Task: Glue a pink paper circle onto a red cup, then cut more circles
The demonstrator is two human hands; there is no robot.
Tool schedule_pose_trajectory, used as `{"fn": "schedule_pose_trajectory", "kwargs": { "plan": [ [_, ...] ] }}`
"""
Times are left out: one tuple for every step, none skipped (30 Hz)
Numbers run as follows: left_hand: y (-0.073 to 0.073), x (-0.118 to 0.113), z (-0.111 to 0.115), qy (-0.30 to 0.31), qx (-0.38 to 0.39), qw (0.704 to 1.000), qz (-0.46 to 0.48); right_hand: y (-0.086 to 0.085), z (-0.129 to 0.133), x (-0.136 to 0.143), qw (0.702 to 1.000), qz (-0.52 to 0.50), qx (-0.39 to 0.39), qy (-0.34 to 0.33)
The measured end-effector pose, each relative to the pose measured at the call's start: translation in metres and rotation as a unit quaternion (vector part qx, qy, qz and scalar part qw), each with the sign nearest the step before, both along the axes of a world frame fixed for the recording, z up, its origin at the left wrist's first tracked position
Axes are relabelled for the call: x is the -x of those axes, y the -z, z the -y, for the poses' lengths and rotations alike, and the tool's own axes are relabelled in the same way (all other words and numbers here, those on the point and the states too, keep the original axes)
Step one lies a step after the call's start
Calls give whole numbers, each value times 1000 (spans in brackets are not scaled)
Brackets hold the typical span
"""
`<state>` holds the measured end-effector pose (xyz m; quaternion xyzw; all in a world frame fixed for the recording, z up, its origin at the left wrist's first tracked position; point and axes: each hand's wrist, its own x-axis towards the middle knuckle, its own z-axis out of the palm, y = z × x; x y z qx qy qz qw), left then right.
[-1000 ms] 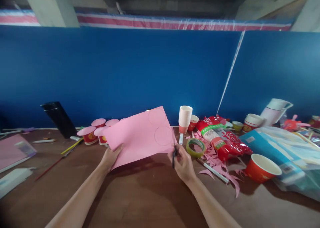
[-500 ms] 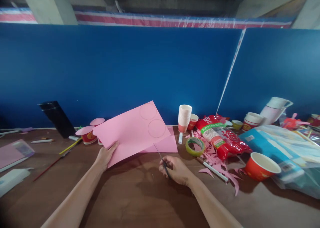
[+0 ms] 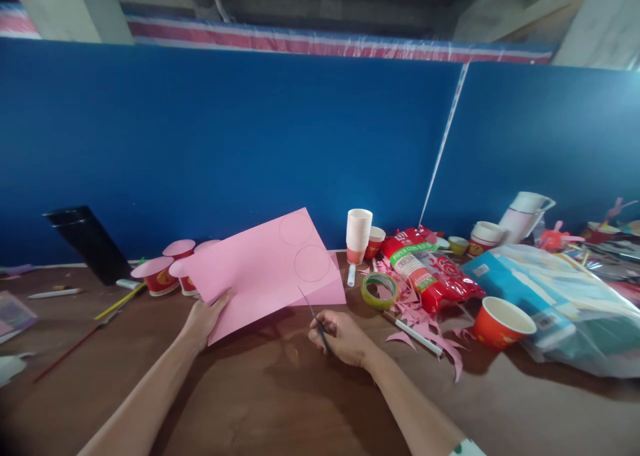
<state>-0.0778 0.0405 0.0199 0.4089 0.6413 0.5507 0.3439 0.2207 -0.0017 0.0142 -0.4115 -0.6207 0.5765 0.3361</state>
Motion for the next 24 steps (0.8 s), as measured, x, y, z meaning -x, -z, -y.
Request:
{"fn": "schedule_pose_trajectory", "kwargs": {
  "plan": [
    [1, -1, 0, 6, -4, 1000, 0, 1, -1, 0, 1000, 4, -4, 2],
    [3, -1, -1, 12, -9, 1000, 0, 2, -1, 0, 1000, 7, -9, 5],
    [4, -1, -1, 17, -13, 1000, -4, 3, -1, 0, 1000, 10, -13, 7],
    [5, -1, -2, 20, -15, 1000, -11, 4, -2, -1, 1000, 12, -17, 8],
    [6, 0, -2, 23, -18, 999, -19, 4, -2, -1, 1000, 11, -18, 8],
    [7, 0, -3, 25, -21, 999, -28, 4, -2, -1, 1000, 10, -19, 7],
    [8, 0, -3, 27, -20, 999, -35, 4, -2, -1, 1000, 9, -20, 7],
    [9, -1, -3, 30, -17, 999, -39, 3, -2, -2, 1000, 9, -21, 6],
    [9, -1, -3, 31, -14, 999, -40, 3, -2, -2, 1000, 11, -23, 6],
    [10, -2, -3, 33, -12, 999, -38, 3, -2, -2, 1000, 14, -25, 6],
    [10, -2, -2, 36, -10, 999, -36, 3, -2, -3, 999, 17, -27, 6],
    [10, -3, -2, 38, -9, 999, -33, 3, -2, -3, 999, 21, -29, 6],
    [10, -4, -2, 40, -10, 999, -29, 4, -3, -3, 999, 23, -31, 7],
    [10, -4, -1, 43, -10, 999, -27, 4, -3, -4, 999, 25, -33, 7],
    [10, -4, -1, 45, -10, 999, -25, 5, -3, -4, 999, 26, -34, 8],
    [10, -5, -1, 48, -9, 999, -24, 5, -4, -4, 999, 25, -35, 8],
    [9, -5, -1, 50, -9, 998, -23, 5, -4, -4, 999, 26, -35, 9],
    [9, -5, 0, 51, -9, 998, -20, 4, -4, -4, 999, 27, -35, 10],
    [8, -6, 0, 52, -10, 998, -16, 4, -3, -4, 999, 28, -34, 12],
    [8, -6, 0, 53, -9, 998, -11, 3, -3, -3, 999, 28, -32, 16],
    [8, -6, 0, 53, -7, 999, -5, 2, -3, -3, 999, 28, -31, 20],
    [7, -7, 0, 52, -5, 999, 0, 0, -2, -3, 999, 26, -29, 27],
    [7, -7, 0, 51, -5, 999, 4, -1, -2, -2, 999, 25, -28, 33],
    [8, -8, 0, 52, -4, 999, 7, -2, -1, -2, 999, 24, -27, 37]
  ]
}}
